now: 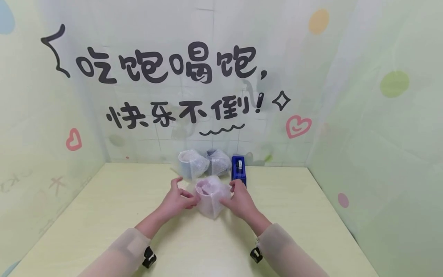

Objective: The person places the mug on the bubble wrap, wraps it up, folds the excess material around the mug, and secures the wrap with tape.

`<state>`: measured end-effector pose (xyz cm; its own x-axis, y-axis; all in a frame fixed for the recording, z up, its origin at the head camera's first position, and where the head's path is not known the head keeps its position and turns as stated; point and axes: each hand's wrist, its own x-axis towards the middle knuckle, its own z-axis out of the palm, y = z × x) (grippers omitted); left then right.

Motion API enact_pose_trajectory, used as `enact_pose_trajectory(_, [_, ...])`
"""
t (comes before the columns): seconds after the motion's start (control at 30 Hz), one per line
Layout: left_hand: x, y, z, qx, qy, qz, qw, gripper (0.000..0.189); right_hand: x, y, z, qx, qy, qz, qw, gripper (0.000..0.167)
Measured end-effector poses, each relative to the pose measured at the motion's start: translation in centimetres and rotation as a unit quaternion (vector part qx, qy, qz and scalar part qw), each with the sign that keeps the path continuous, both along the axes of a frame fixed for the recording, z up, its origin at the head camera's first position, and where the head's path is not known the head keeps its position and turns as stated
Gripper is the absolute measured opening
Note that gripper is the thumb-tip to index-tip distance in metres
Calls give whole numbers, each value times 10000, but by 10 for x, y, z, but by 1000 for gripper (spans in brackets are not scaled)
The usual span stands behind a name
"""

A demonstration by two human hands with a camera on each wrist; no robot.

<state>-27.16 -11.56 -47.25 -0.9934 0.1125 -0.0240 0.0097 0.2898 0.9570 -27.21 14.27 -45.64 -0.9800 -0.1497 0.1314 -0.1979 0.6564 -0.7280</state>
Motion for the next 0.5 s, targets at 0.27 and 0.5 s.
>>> enact_pose_trajectory(0.27, [-20, 8, -2, -1097, 681, 441, 9906, 58, -28, -20, -4, 614, 460, -389, 9963, 38])
enact_pose_trajectory(0.5, [-30, 8, 2, -1422, 711, 800, 9840, 61, -50, -28, -15, 589, 683, -385, 9952, 38])
